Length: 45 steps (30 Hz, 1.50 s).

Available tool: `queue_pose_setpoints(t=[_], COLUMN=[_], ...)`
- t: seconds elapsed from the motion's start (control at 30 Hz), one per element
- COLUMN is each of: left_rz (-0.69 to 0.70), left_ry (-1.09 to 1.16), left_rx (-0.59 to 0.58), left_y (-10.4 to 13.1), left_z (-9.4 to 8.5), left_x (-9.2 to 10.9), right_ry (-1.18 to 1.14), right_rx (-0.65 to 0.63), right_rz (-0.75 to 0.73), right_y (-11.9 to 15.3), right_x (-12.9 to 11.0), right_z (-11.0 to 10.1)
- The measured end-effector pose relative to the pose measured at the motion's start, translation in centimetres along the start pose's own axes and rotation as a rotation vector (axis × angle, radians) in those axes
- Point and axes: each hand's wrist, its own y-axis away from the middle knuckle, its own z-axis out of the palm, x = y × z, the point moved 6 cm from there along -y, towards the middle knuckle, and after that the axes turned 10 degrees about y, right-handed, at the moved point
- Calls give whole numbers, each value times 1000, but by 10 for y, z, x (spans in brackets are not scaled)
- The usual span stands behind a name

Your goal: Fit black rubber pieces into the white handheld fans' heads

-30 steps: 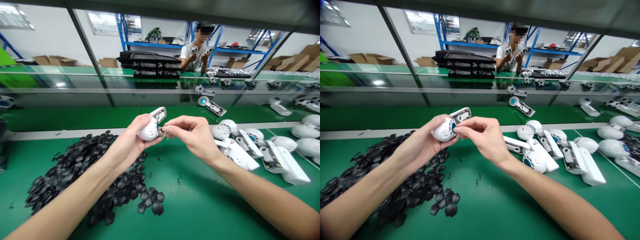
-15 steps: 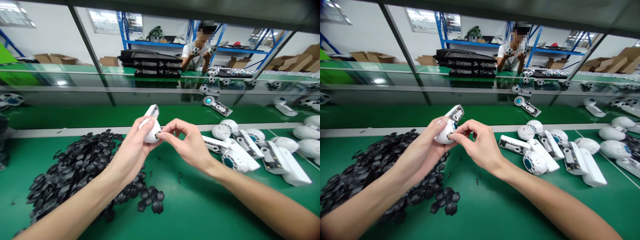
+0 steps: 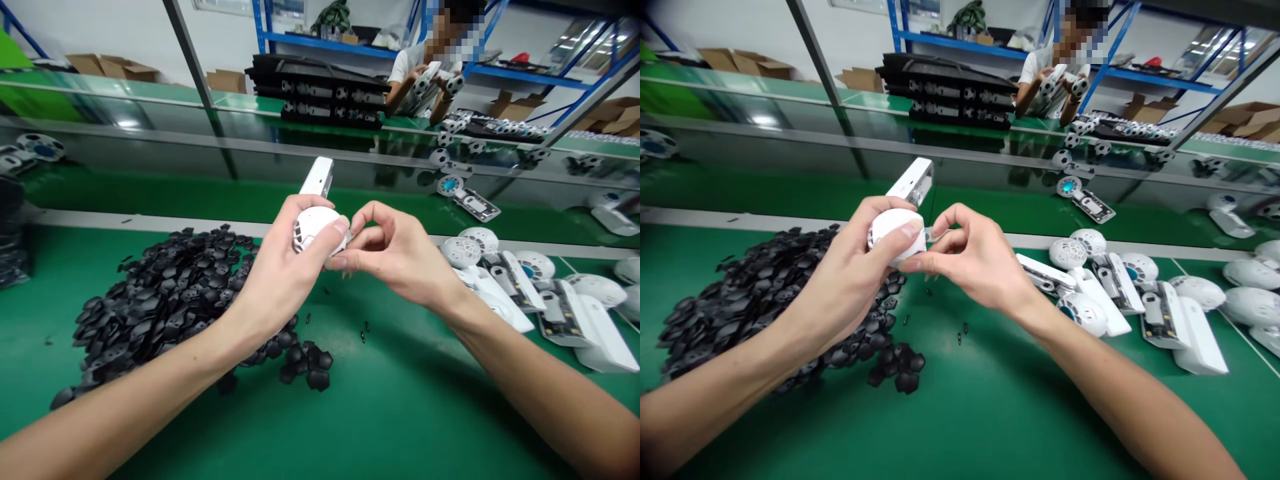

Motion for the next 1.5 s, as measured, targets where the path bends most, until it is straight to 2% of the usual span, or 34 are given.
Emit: queue_pose_setpoints(t=[0.17, 0.33, 0.4, 0.5, 0.6, 0.63, 0.67, 0.8, 0.87, 0.97, 1.1, 1.2, 1.27, 1.4, 1.5], left_rz=[1, -2, -9, -54, -47, -25, -1, 39, 35, -9, -86, -85, -80, -83, -82], left_ry=[-8, 42, 66, 116, 165, 179, 188, 160, 143, 148, 155, 143, 139, 142, 149], left_rx=[-18, -26, -33, -48, -67, -65, -61, -32, -37, -65, -54, -47, -38, -20, -14], left_y=[0, -2, -2, -4, -7, -9, -11, -18, -20, -19, -17, -17, -18, -20, -20], left_z=[2, 4, 6, 9, 8, 5, 3, -7, -9, -6, -6, -8, -11, -14, -15], left_x=[1, 6, 10, 14, 19, 21, 23, 31, 32, 29, 23, 23, 24, 25, 26], right_ry=[132, 407, 487, 517, 485, 507, 556, 800, 805, 790, 794, 725, 598, 201, 54], right_rx=[47, 271, 306, 309, 376, 341, 253, -343, -488, -514, -512, -512, -521, -507, -442], right_rz=[-61, -298, -350, -403, -503, -496, -454, -134, -35, 26, 14, 24, 71, 178, 134], right_y=[5, 19, 22, 23, 29, 31, 32, 50, 60, 64, 63, 65, 67, 66, 59], right_x=[-4, -17, -22, -30, -36, -33, -27, 17, 32, 40, 41, 40, 41, 39, 27], right_z=[-6, -8, -7, -4, -5, -2, 4, 37, 44, 49, 54, 54, 52, 44, 36])
